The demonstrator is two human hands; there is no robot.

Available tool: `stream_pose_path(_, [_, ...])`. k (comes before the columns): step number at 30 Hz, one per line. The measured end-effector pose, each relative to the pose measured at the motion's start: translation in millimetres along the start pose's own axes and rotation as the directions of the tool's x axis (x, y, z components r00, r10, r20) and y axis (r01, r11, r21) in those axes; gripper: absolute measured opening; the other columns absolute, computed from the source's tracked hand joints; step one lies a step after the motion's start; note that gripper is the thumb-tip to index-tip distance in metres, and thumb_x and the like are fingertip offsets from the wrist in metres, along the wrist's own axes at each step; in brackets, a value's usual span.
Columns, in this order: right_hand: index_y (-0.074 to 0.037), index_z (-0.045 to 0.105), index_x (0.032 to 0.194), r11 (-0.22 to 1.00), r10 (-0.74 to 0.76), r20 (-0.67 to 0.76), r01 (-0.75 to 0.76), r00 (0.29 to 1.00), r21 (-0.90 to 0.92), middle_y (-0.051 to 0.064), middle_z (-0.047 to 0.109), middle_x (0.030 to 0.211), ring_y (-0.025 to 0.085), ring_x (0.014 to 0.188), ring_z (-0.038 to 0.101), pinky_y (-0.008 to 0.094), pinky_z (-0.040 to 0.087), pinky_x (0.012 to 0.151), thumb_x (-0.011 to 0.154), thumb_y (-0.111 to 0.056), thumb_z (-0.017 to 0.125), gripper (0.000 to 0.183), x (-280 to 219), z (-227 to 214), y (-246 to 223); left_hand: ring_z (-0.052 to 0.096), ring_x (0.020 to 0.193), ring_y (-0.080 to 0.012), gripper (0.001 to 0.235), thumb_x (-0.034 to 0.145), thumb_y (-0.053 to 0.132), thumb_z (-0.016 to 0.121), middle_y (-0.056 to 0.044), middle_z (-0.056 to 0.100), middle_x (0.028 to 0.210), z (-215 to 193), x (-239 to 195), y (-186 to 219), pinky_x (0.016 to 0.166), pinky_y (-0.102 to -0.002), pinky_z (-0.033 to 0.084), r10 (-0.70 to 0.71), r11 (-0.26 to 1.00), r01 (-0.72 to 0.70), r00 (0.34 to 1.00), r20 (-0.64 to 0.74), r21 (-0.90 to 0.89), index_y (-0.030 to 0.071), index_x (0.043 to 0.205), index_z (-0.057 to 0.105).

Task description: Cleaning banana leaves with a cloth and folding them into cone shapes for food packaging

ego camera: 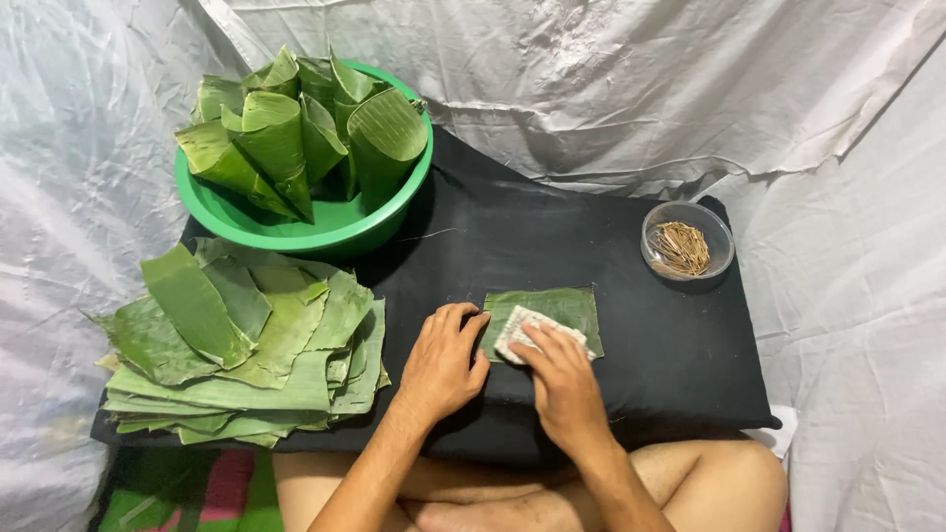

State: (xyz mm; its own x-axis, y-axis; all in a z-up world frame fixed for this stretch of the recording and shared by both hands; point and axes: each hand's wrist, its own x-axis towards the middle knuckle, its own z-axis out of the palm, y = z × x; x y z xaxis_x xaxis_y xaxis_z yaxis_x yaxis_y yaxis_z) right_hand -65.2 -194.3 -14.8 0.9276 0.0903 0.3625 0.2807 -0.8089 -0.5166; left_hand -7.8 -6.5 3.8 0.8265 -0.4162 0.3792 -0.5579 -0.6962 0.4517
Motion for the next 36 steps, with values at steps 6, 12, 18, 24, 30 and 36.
stream_pose_path(6, [-0.015,0.071,0.121,0.991,0.089,-0.045,-0.093,0.995,-0.1,0.003,0.064,0.14,0.025,0.136,0.052,0.043,0.038,0.119,0.081,0.007,0.059,0.048,-13.5,-20.7,44.0,0.054,0.119,-0.0296,0.045,0.079,0.014,0.064,-0.013,0.057,0.128,-2.2,1.9,2.3,0.101,-0.039,0.044,-0.025,1.0,0.025,0.999,0.031,0.0,0.002,0.123,0.064])
stream_pose_path(12, [-0.013,0.072,0.12,0.984,0.12,-0.123,-0.134,0.985,-0.115,0.005,0.065,0.137,0.026,0.132,0.055,0.04,0.042,0.113,0.082,0.008,0.057,0.046,-18.8,-49.4,60.2,0.054,0.119,-0.0284,0.046,0.077,0.012,0.064,-0.011,0.057,0.128,-2.4,2.7,4.3,0.102,-0.038,0.044,-0.036,0.999,0.036,0.999,0.031,-0.008,0.003,0.122,0.065])
stream_pose_path(18, [-0.015,0.071,0.123,0.96,0.234,-0.211,-0.26,0.949,-0.104,0.004,0.066,0.138,0.024,0.134,0.054,0.039,0.039,0.114,0.086,0.009,0.053,0.048,-25.1,-59.1,89.7,0.054,0.12,-0.0282,0.046,0.079,0.014,0.064,-0.011,0.057,0.128,-0.4,2.9,2.6,0.102,-0.039,0.044,-0.057,0.998,0.056,0.996,0.063,0.016,0.003,0.124,0.065])
stream_pose_path(24, [-0.006,0.072,0.119,0.953,0.21,-0.364,-0.273,0.907,-0.129,0.01,0.066,0.136,0.029,0.128,0.058,0.04,0.043,0.109,0.082,0.016,0.055,0.046,-7.9,-62.7,57.9,0.054,0.119,-0.0284,0.046,0.078,0.013,0.064,-0.011,0.057,0.127,0.4,1.8,1.4,0.1,-0.038,0.045,-0.041,0.999,0.041,0.998,0.041,0.003,0.002,0.123,0.065])
stream_pose_path(30, [-0.006,0.071,0.113,0.997,0.03,-0.293,-0.051,0.956,-0.065,0.01,0.066,0.133,0.03,0.126,0.058,0.042,0.044,0.11,0.076,0.014,0.057,0.045,9.0,-33.1,3.7,0.054,0.119,-0.0293,0.046,0.078,0.013,0.064,-0.012,0.056,0.127,0.1,1.4,-0.6,0.102,-0.039,0.044,-0.026,1.0,0.027,0.999,0.04,-0.002,0.001,0.123,0.065])
stream_pose_path(36, [-0.009,0.07,0.115,0.994,-0.073,-0.065,0.079,0.995,0.078,0.006,0.064,0.136,0.027,0.13,0.055,0.042,0.042,0.11,0.076,0.009,0.06,0.044,10.3,-4.7,-35.9,0.053,0.121,-0.0325,0.049,0.076,0.013,0.062,-0.015,0.056,0.13,2.9,-1.9,-3.2,0.104,-0.041,0.042,-0.001,1.0,0.001,1.0,0.012,-0.013,0.002,0.124,0.062])
